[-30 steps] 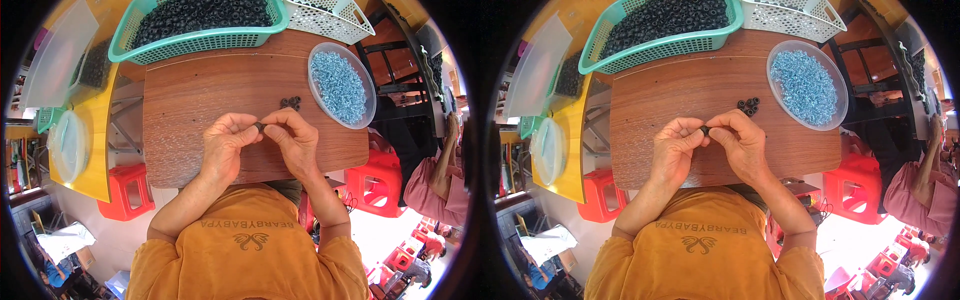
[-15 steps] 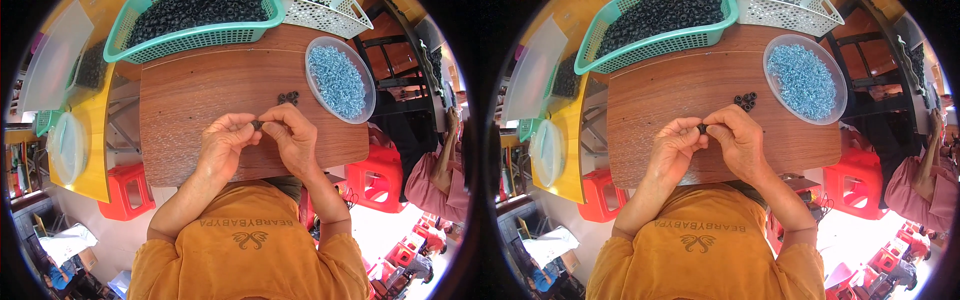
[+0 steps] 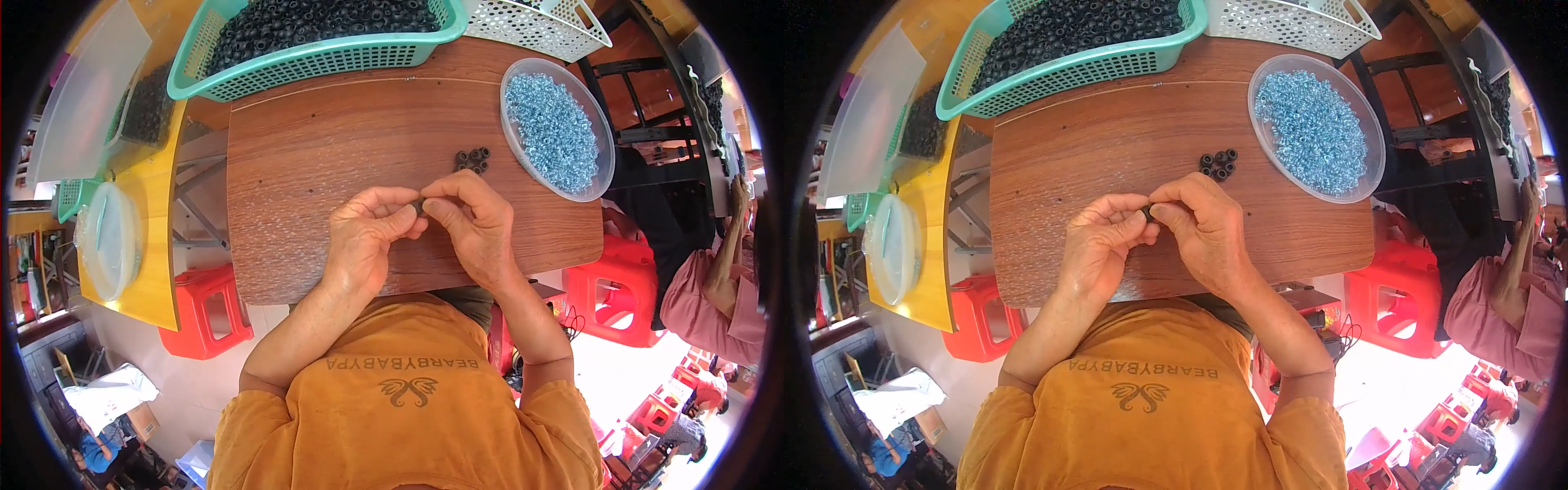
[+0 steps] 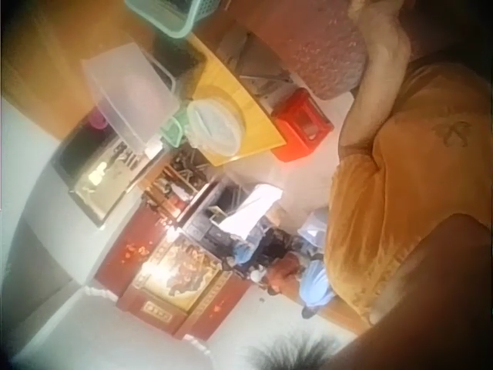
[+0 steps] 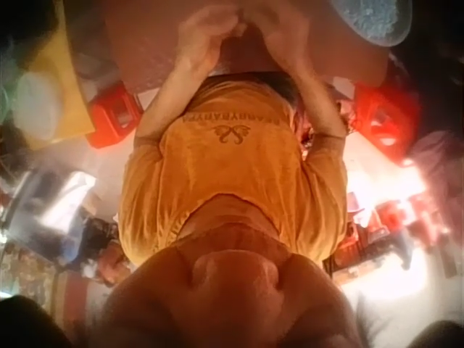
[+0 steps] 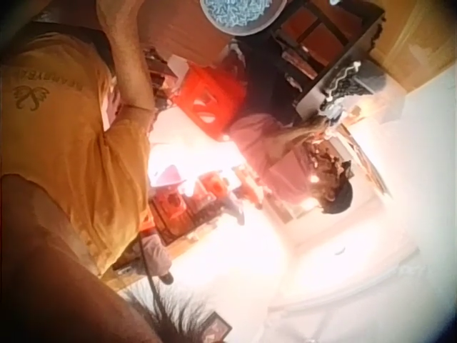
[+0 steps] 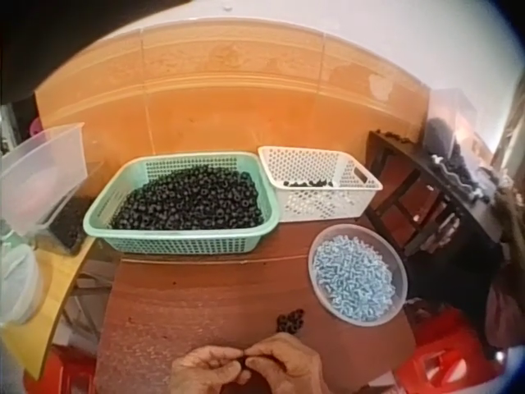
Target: The person assembles small components by inserting tiny springs into black rubber rings by hand.
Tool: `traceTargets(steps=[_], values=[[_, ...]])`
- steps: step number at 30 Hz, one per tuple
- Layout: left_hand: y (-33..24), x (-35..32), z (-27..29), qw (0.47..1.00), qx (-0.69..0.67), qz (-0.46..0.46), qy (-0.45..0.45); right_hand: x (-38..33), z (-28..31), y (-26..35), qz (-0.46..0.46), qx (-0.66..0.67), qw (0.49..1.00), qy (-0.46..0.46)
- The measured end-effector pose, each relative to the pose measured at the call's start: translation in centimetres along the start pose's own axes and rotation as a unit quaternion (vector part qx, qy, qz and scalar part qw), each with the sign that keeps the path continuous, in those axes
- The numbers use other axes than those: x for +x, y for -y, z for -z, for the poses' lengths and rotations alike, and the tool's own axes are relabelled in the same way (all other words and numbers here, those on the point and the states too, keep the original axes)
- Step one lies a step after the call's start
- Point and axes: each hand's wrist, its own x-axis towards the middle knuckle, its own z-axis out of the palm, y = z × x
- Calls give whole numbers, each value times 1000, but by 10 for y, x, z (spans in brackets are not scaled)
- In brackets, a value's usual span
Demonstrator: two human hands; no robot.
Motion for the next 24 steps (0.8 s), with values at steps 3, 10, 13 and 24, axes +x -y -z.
traceTargets(steps=[3,10,13,24], values=[[-1,0,-1,1000,-14,9,-16,0,-1,-2,84,-71,994,-6],[0,0,-6,999,-10,0,-43,-5,-9,0,263,-216,938,-69],[0,-1,-10,998,-38,-7,-49,-6,-12,0,268,-226,933,-83],[5,-3,-10,996,-19,-80,-33,-2,-16,-2,303,-215,921,-117]])
